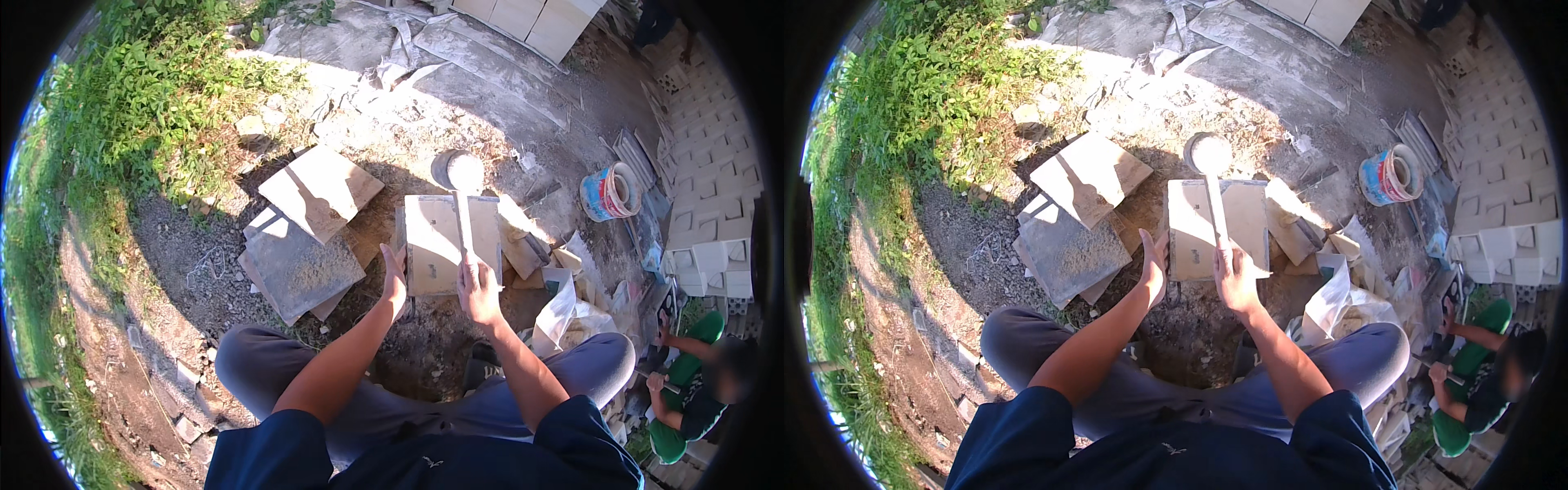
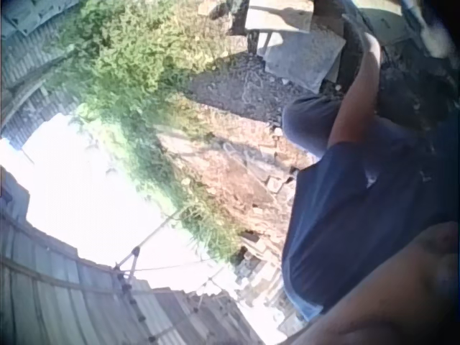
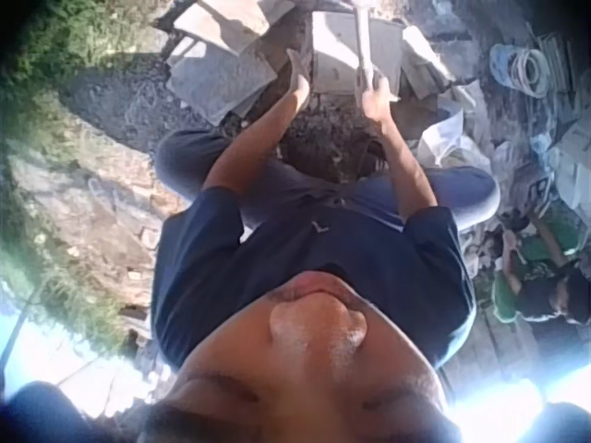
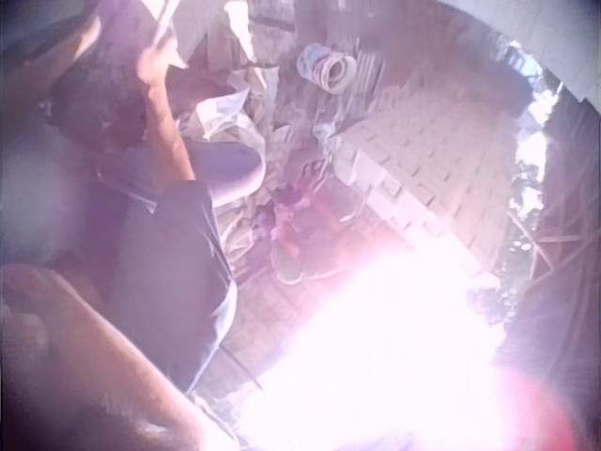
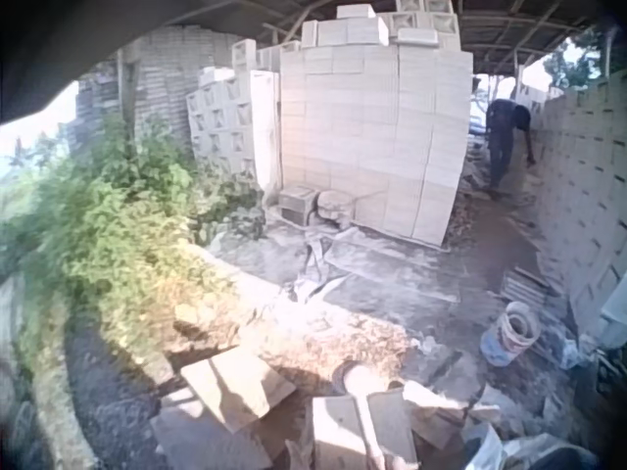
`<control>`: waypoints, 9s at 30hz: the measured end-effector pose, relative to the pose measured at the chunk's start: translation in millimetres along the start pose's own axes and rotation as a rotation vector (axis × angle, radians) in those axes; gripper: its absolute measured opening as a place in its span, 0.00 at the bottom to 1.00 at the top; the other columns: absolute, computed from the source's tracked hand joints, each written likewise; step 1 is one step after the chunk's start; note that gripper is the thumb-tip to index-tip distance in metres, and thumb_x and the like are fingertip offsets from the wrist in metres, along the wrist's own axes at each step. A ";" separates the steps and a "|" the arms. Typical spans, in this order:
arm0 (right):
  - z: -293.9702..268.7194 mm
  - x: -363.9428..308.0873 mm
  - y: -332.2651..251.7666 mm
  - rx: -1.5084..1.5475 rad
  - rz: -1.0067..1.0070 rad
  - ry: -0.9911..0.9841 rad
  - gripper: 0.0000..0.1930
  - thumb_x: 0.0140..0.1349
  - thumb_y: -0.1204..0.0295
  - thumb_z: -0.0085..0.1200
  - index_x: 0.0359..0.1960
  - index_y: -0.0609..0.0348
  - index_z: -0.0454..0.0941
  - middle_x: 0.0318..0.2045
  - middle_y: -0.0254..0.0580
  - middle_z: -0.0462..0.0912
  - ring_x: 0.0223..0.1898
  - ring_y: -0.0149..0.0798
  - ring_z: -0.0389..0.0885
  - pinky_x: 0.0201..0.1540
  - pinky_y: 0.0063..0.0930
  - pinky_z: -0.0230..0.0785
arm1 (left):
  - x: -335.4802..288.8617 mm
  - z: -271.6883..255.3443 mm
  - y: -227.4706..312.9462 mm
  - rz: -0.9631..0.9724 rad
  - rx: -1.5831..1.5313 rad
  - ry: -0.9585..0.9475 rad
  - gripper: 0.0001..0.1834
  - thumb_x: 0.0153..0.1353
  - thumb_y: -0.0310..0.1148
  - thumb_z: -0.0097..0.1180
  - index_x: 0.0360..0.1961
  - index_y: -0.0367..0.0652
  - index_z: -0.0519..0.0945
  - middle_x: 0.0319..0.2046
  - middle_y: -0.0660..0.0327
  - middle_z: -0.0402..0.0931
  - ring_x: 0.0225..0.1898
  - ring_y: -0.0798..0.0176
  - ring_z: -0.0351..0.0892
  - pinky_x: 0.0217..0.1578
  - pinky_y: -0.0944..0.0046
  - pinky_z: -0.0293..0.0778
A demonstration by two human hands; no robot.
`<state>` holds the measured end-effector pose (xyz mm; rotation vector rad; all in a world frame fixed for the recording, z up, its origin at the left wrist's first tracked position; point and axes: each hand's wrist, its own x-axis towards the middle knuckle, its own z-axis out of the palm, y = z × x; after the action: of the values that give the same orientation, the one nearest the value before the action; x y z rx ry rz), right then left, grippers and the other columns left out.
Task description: The person sits on the ground and uses a small hammer to shape a stone block, then uses a metal tool to scrape the surface of another stone.
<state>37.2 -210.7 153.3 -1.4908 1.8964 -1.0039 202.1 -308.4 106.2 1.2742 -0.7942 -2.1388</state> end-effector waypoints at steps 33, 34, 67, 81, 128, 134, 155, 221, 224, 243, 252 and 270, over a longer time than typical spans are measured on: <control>23.5 -34.8 52.4 0.563 0.387 0.146 0.17 0.75 0.59 0.50 0.35 0.60 0.74 0.15 0.40 0.71 0.12 0.41 0.69 0.14 0.41 0.61 | 2.8 -29.0 -0.9 -0.112 -0.034 -0.055 0.68 0.56 0.88 0.12 0.80 0.42 0.54 0.80 0.47 0.49 0.80 0.41 0.46 0.77 0.41 0.37; 21.0 -38.0 49.7 0.943 0.547 0.022 0.20 0.77 0.54 0.46 0.33 0.59 0.72 0.14 0.39 0.69 0.10 0.40 0.68 0.11 0.38 0.60 | 2.9 -31.8 -1.7 -0.113 -0.032 -0.045 0.68 0.56 0.88 0.12 0.80 0.43 0.54 0.80 0.47 0.48 0.80 0.42 0.46 0.77 0.41 0.37; -6.9 -99.3 31.5 -0.010 0.616 0.241 0.28 0.79 0.53 0.44 0.27 0.68 0.73 0.20 0.62 0.73 0.23 0.64 0.75 0.29 0.49 0.65 | 10.6 4.7 -35.5 0.056 0.062 -0.019 0.49 0.76 0.69 0.27 0.82 0.47 0.32 0.83 0.57 0.27 0.83 0.58 0.27 0.79 0.52 0.27; -30.9 -110.7 36.5 0.152 0.443 0.326 0.29 0.80 0.54 0.42 0.24 0.65 0.71 0.15 0.47 0.68 0.18 0.45 0.69 0.24 0.43 0.60 | 49.2 -37.9 -38.4 -0.004 0.104 -0.127 0.46 0.78 0.64 0.33 0.82 0.41 0.41 0.82 0.58 0.39 0.82 0.62 0.36 0.78 0.57 0.35; -25.2 -118.7 14.1 0.133 0.329 0.137 0.24 0.78 0.55 0.48 0.28 0.64 0.74 0.18 0.59 0.73 0.21 0.65 0.75 0.25 0.48 0.64 | 1.3 -18.3 -18.8 0.094 -0.098 -0.079 0.46 0.77 0.67 0.22 0.82 0.45 0.37 0.83 0.56 0.36 0.83 0.59 0.32 0.79 0.50 0.28; -13.1 -120.9 27.0 -0.060 0.492 0.010 0.23 0.79 0.57 0.45 0.30 0.64 0.73 0.17 0.54 0.71 0.20 0.55 0.74 0.26 0.44 0.64 | -17.6 -1.5 -10.9 0.043 -0.187 -0.107 0.43 0.79 0.61 0.24 0.82 0.41 0.42 0.83 0.57 0.39 0.83 0.63 0.35 0.79 0.51 0.28; 8.2 -62.3 -8.3 -0.007 0.345 0.010 0.24 0.79 0.57 0.45 0.34 0.68 0.77 0.26 0.66 0.78 0.32 0.70 0.79 0.36 0.50 0.70 | -31.5 -15.6 -10.8 0.075 -0.204 -0.005 0.44 0.78 0.63 0.31 0.79 0.37 0.52 0.80 0.52 0.51 0.80 0.51 0.50 0.79 0.50 0.39; 6.1 -171.9 -12.0 0.050 0.460 -0.193 0.20 0.79 0.57 0.44 0.36 0.63 0.76 0.19 0.54 0.77 0.24 0.60 0.81 0.29 0.50 0.68 | -21.3 -11.8 -2.2 -0.077 -0.218 0.170 0.71 0.58 0.86 0.12 0.74 0.24 0.59 0.74 0.38 0.60 0.77 0.45 0.58 0.75 0.53 0.54; 0.5 -191.6 -1.8 0.088 0.405 -0.087 0.21 0.79 0.57 0.45 0.35 0.63 0.76 0.19 0.52 0.76 0.24 0.59 0.81 0.28 0.48 0.67 | -27.1 5.2 2.1 -0.081 -0.136 0.243 0.70 0.60 0.85 0.11 0.73 0.24 0.61 0.72 0.38 0.65 0.74 0.46 0.64 0.73 0.54 0.59; 20.7 -199.7 12.2 0.099 0.532 -0.141 0.25 0.80 0.55 0.44 0.31 0.66 0.73 0.19 0.47 0.69 0.23 0.40 0.68 0.30 0.42 0.62 | -19.6 -11.0 -6.3 -0.066 -0.199 0.321 0.69 0.62 0.84 0.13 0.65 0.22 0.72 0.67 0.40 0.72 0.68 0.46 0.72 0.73 0.52 0.58; 22.2 -172.7 1.4 0.116 0.550 -0.240 0.28 0.78 0.50 0.46 0.34 0.67 0.79 0.22 0.59 0.78 0.26 0.60 0.81 0.33 0.48 0.69 | -26.3 -34.5 3.9 -0.255 -0.390 0.334 0.69 0.59 0.87 0.16 0.72 0.27 0.65 0.65 0.39 0.73 0.67 0.42 0.73 0.70 0.48 0.64; -44.7 -128.9 114.7 -0.246 0.535 0.475 0.28 0.76 0.51 0.47 0.27 0.67 0.77 0.20 0.58 0.78 0.23 0.59 0.77 0.31 0.49 0.68 | 0.5 13.5 -10.4 0.019 0.123 0.113 0.52 0.71 0.75 0.22 0.69 0.39 0.73 0.55 0.54 0.82 0.57 0.58 0.82 0.62 0.58 0.75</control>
<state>-30.6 -62.3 81.4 -0.8049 2.6435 -0.9403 188.3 -298.6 103.7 1.4302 -0.8977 -2.0097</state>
